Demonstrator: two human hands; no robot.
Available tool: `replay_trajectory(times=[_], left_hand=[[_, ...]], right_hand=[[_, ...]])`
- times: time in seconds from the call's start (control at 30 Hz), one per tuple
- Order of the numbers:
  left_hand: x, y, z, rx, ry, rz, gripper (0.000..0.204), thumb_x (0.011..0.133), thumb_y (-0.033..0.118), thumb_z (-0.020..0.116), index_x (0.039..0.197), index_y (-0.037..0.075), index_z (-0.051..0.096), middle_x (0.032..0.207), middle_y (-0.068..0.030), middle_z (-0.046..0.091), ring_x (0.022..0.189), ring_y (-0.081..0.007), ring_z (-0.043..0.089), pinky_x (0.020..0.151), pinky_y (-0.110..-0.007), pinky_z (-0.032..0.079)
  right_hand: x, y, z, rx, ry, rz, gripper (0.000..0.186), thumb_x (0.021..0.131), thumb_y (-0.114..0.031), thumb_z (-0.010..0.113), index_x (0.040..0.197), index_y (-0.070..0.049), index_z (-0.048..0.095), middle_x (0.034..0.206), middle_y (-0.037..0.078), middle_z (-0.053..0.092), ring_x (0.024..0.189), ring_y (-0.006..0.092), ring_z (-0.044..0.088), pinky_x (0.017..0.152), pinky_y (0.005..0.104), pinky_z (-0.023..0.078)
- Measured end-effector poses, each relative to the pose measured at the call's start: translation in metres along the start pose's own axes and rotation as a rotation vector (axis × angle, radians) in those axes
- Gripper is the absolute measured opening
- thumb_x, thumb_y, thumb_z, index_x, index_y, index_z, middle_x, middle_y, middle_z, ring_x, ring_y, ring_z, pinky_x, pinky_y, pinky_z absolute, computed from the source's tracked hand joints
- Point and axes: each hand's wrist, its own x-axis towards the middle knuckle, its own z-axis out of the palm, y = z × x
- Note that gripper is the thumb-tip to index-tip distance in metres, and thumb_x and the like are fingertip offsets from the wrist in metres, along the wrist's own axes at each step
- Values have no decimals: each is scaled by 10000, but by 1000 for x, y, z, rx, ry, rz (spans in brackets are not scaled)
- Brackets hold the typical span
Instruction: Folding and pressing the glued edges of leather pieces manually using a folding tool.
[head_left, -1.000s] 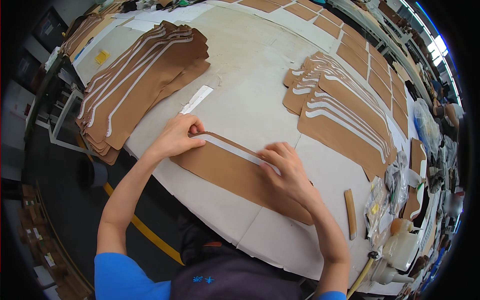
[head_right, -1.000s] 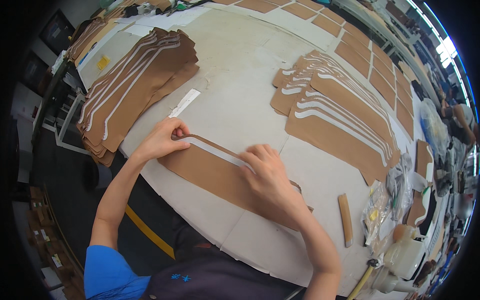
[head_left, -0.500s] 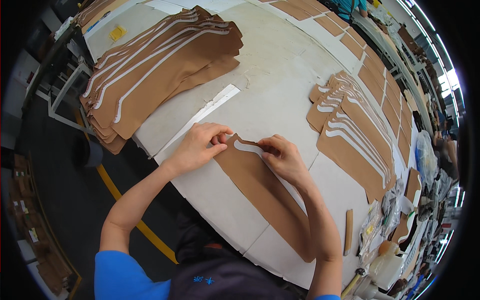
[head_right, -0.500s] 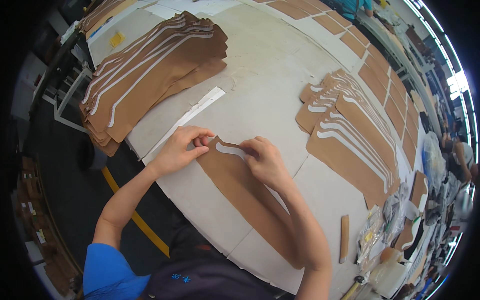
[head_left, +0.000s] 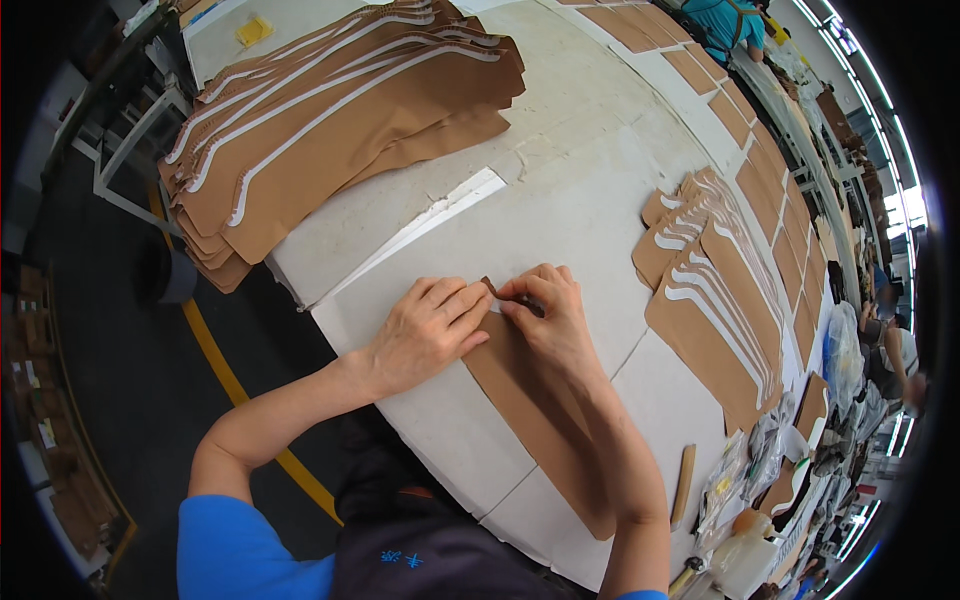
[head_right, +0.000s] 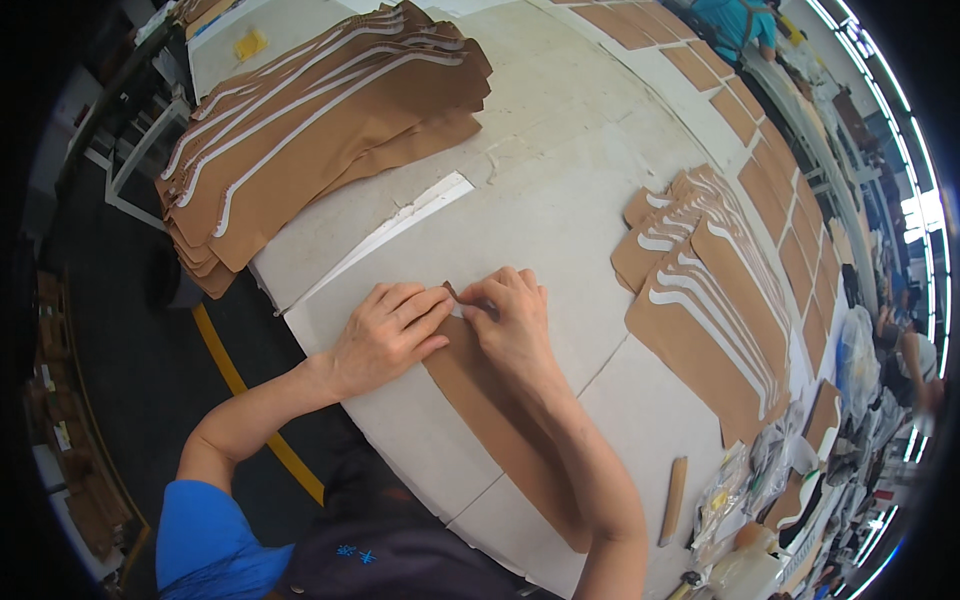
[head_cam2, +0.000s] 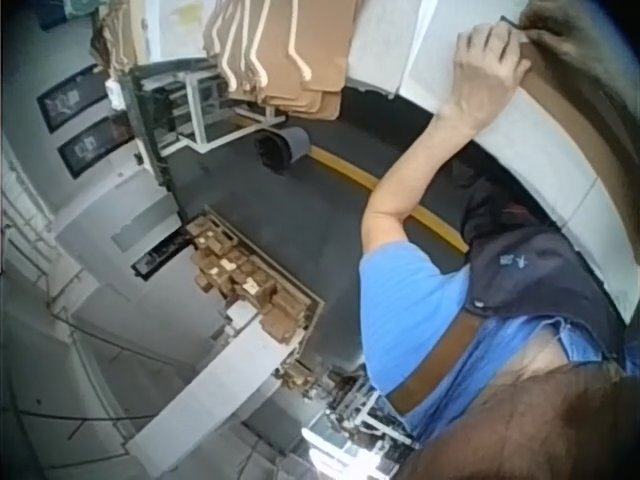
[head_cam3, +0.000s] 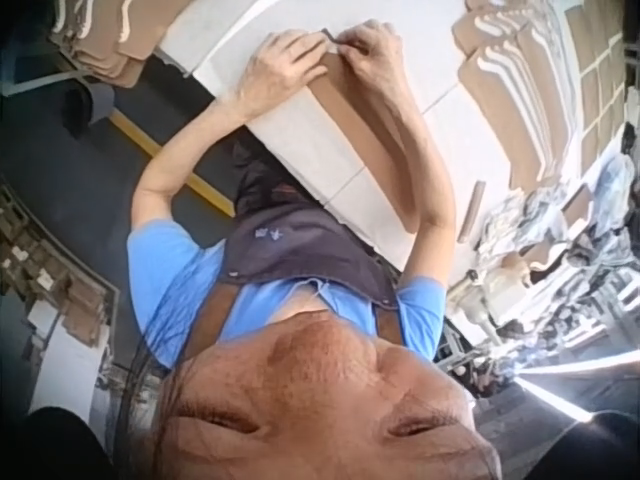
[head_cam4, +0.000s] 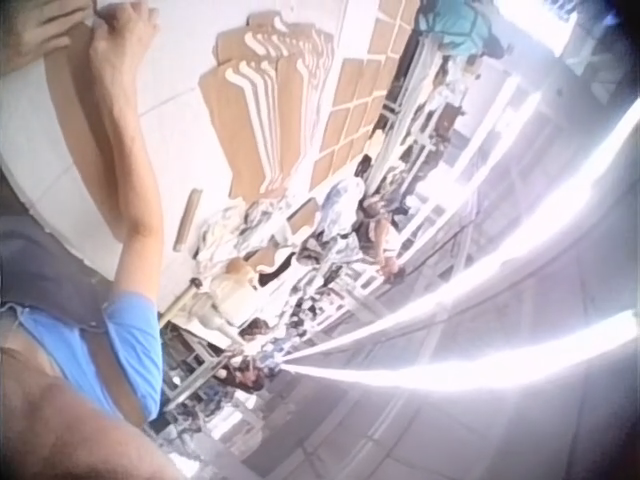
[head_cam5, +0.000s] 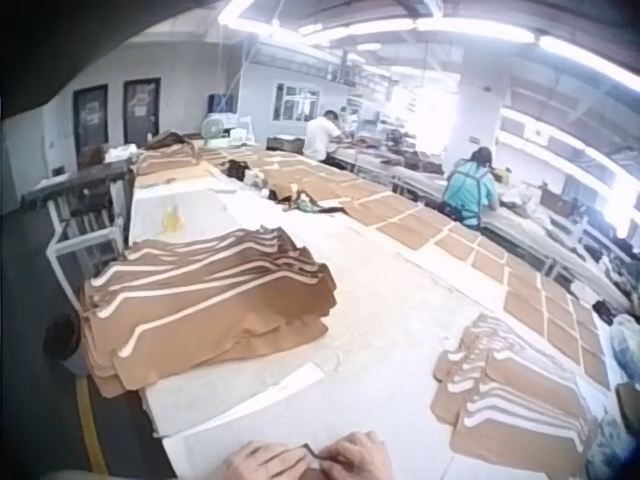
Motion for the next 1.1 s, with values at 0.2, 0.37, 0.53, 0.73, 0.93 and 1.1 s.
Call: replay_trajectory(times=[0.2, 0.37, 0.53, 0.73, 0.93, 1.1], left_hand=[[1, -3, 0, 19, -29, -9, 490, 815, 197, 844, 1243, -2, 710, 1281, -75, 665, 1159, -231, 607, 970, -391, 500], [1, -3, -2, -1, -28, -42, 484, 806, 184, 848, 1236, 11, 705, 1266, -72, 670, 1171, -240, 607, 972, -396, 501], [1, -3, -1, -63, -50, -74, 478, 819, 127, 816, 1265, 27, 677, 1290, -80, 647, 1187, -262, 598, 998, -422, 486], [7, -5, -1, -104, -85, -97, 494, 849, 99, 747, 1334, 53, 660, 1293, -90, 603, 1206, -274, 560, 995, -435, 453], [7, -6, -1, -48, -101, -64, 479, 851, 105, 746, 1321, 42, 679, 1273, -83, 612, 1201, -259, 566, 985, -427, 455], [7, -3, -1, -21, -78, -53, 454, 841, 83, 758, 1289, 39, 704, 1246, -75, 633, 1179, -250, 594, 973, -414, 471]], right_hand=[[0, 5, -2, 33, -14, -20, 142, 886, -25, 746, 985, -108, 804, 987, 8, 659, 1018, 235, 541, 946, 382, 378], [-2, 10, -3, 43, -16, -86, 186, 893, 6, 731, 997, -122, 818, 994, 0, 667, 1024, 230, 542, 952, 370, 376], [-4, 17, -4, 61, -25, -172, 273, 875, 36, 719, 1056, -129, 839, 998, -3, 659, 1009, 227, 540, 950, 364, 380], [-1, 23, -12, -12, -73, -309, 372, 839, 55, 697, 1132, -129, 834, 1020, 22, 639, 1005, 235, 538, 937, 374, 404], [10, 34, -28, 139, -210, -336, 374, 846, 66, 698, 1161, -105, 806, 1039, 55, 638, 1008, 250, 539, 949, 373, 432], [6, 40, -29, 157, -177, -327, 327, 853, 73, 702, 1108, -96, 817, 1022, 45, 662, 961, 252, 556, 895, 358, 475]])
